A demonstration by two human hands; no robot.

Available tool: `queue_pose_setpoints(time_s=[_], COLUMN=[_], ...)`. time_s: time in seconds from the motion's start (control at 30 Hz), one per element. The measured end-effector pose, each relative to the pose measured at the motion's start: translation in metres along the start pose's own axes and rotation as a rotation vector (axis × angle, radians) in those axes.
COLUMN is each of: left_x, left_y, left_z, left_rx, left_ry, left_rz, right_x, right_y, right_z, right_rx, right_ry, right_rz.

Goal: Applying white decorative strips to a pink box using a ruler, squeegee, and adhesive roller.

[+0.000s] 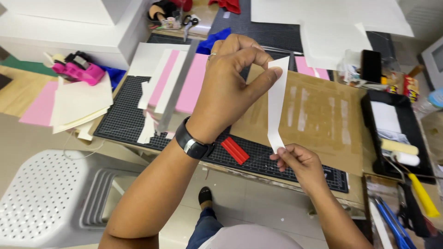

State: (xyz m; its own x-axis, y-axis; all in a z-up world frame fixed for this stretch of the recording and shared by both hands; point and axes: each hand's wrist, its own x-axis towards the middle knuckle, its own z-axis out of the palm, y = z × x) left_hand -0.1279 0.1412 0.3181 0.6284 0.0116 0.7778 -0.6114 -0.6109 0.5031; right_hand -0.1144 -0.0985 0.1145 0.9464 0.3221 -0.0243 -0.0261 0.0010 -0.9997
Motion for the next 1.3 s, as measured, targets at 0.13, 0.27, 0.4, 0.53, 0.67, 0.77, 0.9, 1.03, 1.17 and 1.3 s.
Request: queue_pose_setpoints(time_s=[0.13, 0.27, 0.4, 0.53, 0.67, 0.77, 0.9, 1.03, 1.17, 1.3], left_x=[0.011, 0.035, 0.061, 0.084, 0.090, 0.088, 0.086, 0.080, 0.073, 0.067], left_y=[-0.030, -0.075, -0.128, -0.197, -0.265, -0.300, -0.333, -0.358, -0.384, -0.390], left_z=[-0.030, -0.068, -0.108, -0.126, -0.117, -0.104, -0.074, -0.050, -0.030, -0.031], left_rx=[0.064, 0.019, -0.019, -0.168, -0.299, -0.368, -0.433, -0.474, -0.632, -0.582], left_ry=[0.026, -0.036, -0.104, -0.190, -0.260, -0.344, -0.440, -0.557, -0.592, -0.616], left_rz=[-0.006, 0.020, 0.080, 0.147, -0.011, -0.133, -0.335, -0.389, -0.399, -0.406], right_x=[0.009, 0.018, 0.026, 0.033, 0.035, 0.034, 0.036, 0.037, 0.041, 0.044], right_y=[-0.002, -0.014, -0.031, -0.012, 0.005, 0.008, 0.019, 0.014, 0.013, 0.006], right_z=[0.024, 0.058, 0.106, 0.161, 0.212, 0.247, 0.270, 0.282, 0.286, 0.292], right_rx=[0.028, 0.070, 0.073, 0.183, 0.216, 0.221, 0.295, 0.330, 0.319, 0.332], right_ry=[0.009, 0.051, 0.078, 0.167, 0.250, 0.361, 0.516, 0.588, 0.591, 0.616], right_rz=[-0.014, -0.065, -0.082, -0.014, 0.093, 0.134, 0.201, 0.172, 0.168, 0.231])
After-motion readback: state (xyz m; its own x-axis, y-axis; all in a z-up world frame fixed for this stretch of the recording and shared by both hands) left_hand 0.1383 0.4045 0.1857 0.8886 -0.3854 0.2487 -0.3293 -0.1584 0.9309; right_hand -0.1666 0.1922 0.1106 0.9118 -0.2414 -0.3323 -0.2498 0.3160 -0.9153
